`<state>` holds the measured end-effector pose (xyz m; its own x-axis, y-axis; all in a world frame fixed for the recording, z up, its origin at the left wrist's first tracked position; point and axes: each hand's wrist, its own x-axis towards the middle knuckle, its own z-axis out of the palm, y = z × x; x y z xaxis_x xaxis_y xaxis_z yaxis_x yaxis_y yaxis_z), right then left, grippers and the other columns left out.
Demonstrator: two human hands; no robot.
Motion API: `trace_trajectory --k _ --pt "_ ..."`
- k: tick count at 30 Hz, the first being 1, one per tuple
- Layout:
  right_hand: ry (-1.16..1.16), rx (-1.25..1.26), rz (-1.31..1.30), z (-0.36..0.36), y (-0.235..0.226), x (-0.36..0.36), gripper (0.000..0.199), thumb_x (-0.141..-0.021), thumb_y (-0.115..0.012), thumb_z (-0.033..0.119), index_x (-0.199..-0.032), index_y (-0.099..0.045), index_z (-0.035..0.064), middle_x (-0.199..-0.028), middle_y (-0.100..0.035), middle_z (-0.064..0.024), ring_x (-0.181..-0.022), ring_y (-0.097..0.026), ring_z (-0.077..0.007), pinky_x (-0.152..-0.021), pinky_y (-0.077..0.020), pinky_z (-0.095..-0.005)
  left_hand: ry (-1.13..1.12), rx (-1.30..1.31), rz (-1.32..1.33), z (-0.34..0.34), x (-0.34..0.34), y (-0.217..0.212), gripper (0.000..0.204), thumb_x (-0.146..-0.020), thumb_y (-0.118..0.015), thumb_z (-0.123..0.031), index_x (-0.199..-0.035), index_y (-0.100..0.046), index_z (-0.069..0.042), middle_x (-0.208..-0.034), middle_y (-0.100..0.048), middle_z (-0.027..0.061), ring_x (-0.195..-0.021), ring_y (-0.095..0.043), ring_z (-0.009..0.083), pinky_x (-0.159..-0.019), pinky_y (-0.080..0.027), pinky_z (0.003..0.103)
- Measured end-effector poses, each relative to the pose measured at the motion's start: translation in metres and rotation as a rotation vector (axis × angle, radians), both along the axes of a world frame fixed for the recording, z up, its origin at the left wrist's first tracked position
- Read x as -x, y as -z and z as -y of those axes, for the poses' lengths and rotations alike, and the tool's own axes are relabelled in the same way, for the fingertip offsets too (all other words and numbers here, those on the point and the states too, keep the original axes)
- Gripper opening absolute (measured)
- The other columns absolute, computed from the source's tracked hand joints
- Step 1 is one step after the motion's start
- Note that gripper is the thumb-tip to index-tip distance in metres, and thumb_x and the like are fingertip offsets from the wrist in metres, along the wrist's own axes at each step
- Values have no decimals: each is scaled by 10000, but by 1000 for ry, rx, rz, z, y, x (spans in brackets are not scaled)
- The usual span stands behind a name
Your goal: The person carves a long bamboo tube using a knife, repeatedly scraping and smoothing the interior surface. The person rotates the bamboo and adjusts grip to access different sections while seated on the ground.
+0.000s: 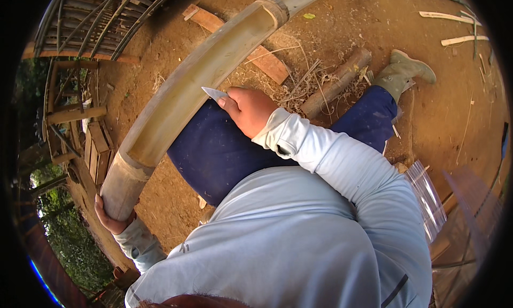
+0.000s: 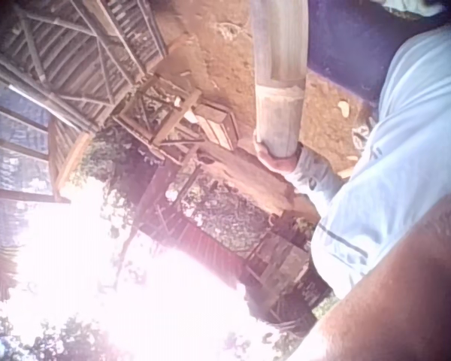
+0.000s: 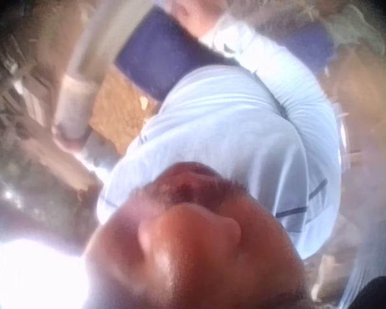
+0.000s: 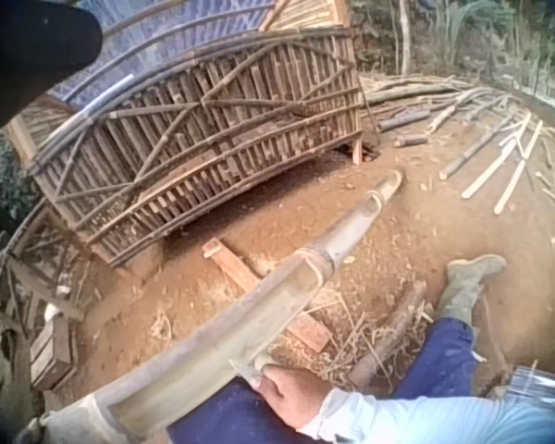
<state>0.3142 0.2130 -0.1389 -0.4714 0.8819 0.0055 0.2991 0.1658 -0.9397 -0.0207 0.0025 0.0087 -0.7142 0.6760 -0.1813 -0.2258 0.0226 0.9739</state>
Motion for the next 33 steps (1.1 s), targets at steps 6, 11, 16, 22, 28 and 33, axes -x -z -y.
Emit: trace_trajectory --k 6,11,16,22,28,33 --pt "349 174 9 -44 3 -19 318 -1031 -492 288 -998 -643 10 -701 -607 -194 -596 -586 -333 -587 -460 -448 -5 -3 -18 -1 -4 1 564 -945 -494 -451 -1234 -577 27 -1201 -633 181 -1135 -600 321 -977 -464 460" --pt "269 -12 65 -12 4 -4 330 -1040 -472 279 -928 -599 -4 -707 -583 -185 -623 -569 -322 -606 -451 -430 51 -8 -1 2 4 2 563 -945 -496 -456 -1231 -583 20 -1196 -635 180 -1124 -606 323 -962 -476 465" --pt "311 77 81 -29 13 -12 341 -1020 -504 331 -960 -629 19 -720 -623 -218 -638 -609 -398 -597 -462 -466 -23 43 -13 -3 -3 -2 562 -943 -504 -463 -1236 -584 10 -1198 -634 175 -1121 -607 327 -948 -485 469" --pt "476 242 44 -63 12 -33 360 -1053 -454 328 -877 -587 44 -598 -519 -18 -525 -494 -156 -518 -399 -352 9 37 -9 2 -4 -4 562 -940 -510 -466 -1236 -583 5 -1199 -632 174 -1112 -609 325 -917 -502 469" --pt "380 105 58 -32 36 -20 361 -1049 -458 344 -870 -562 48 -605 -510 -13 -510 -474 -156 -503 -388 -342 49 46 -13 -1 -4 -3 562 -926 -522 -477 -1228 -586 -8 -1160 -642 165 -1050 -636 322 -783 -546 455" --pt "482 279 -97 -83 59 -47 363 -1051 -451 331 -877 -575 38 -609 -519 -45 -513 -486 -183 -507 -391 -371 -35 57 -50 -7 -12 -5 561 -914 -528 -489 -1217 -596 -23 -1120 -660 155 -1005 -653 319 -683 -559 454"
